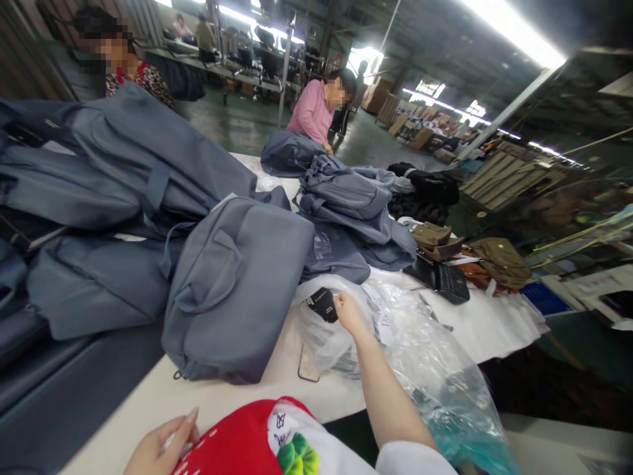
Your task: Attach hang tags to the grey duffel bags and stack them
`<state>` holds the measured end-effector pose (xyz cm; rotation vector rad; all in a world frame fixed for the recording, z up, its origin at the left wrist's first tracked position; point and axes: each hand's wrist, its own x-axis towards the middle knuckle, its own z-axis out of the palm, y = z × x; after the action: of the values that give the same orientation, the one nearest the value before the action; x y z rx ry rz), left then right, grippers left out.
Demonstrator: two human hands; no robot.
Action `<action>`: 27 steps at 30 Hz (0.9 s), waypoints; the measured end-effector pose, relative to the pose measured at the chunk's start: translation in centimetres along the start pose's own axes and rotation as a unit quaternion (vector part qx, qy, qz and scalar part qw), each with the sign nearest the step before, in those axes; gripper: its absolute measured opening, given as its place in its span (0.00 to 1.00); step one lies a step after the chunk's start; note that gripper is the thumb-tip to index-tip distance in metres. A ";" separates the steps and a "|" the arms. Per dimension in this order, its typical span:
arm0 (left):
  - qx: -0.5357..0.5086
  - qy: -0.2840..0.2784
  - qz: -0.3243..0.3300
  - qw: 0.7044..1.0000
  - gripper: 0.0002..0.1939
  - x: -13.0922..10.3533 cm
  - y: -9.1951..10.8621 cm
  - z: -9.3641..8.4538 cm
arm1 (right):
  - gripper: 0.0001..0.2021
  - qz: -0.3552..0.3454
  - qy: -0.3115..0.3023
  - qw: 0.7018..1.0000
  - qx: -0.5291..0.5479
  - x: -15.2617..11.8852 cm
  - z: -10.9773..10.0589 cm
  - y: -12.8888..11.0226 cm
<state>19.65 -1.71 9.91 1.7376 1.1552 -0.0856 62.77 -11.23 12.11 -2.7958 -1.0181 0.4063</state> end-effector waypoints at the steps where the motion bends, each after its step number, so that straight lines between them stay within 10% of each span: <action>1: 0.010 0.003 0.004 1.000 0.34 0.1 0.4 -0.2 | 0.15 -0.005 0.027 1.000 0.009 -0.8 -1.2 -0.1; 5: 0.036 0.027 0.055 0.998 0.29 0.8 3.3 -1.3 | 0.12 -0.085 0.108 0.983 0.122 -4.9 -5.5 -1.7; 8: -0.003 0.018 0.134 0.991 0.24 1.5 6.9 -2.5 | 0.13 -0.158 0.059 0.961 0.218 -8.1 -7.2 -4.1; 14: -0.051 0.068 0.245 0.966 0.37 2.4 13.2 -2.9 | 0.11 -0.277 -0.040 0.899 0.337 -12.5 -4.9 -9.5; 19: -0.087 0.185 0.245 0.948 0.20 2.3 13.0 -2.2 | 0.04 -0.337 -0.071 0.861 0.375 -13.5 -2.1 -11.6; 24: -0.081 0.222 0.268 0.934 0.11 1.0 11.7 -1.3 | 0.34 -0.381 -0.031 0.856 0.348 -13.2 -1.5 -12.8; 27: -0.086 0.195 0.285 0.935 0.08 -0.1 11.7 -1.2 | 0.21 -0.410 0.017 0.871 0.269 -13.0 -1.2 -13.5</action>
<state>27.54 -1.32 18.57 1.9110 0.8499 0.7213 45.35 -9.45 18.88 -1.6772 -1.6358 0.4207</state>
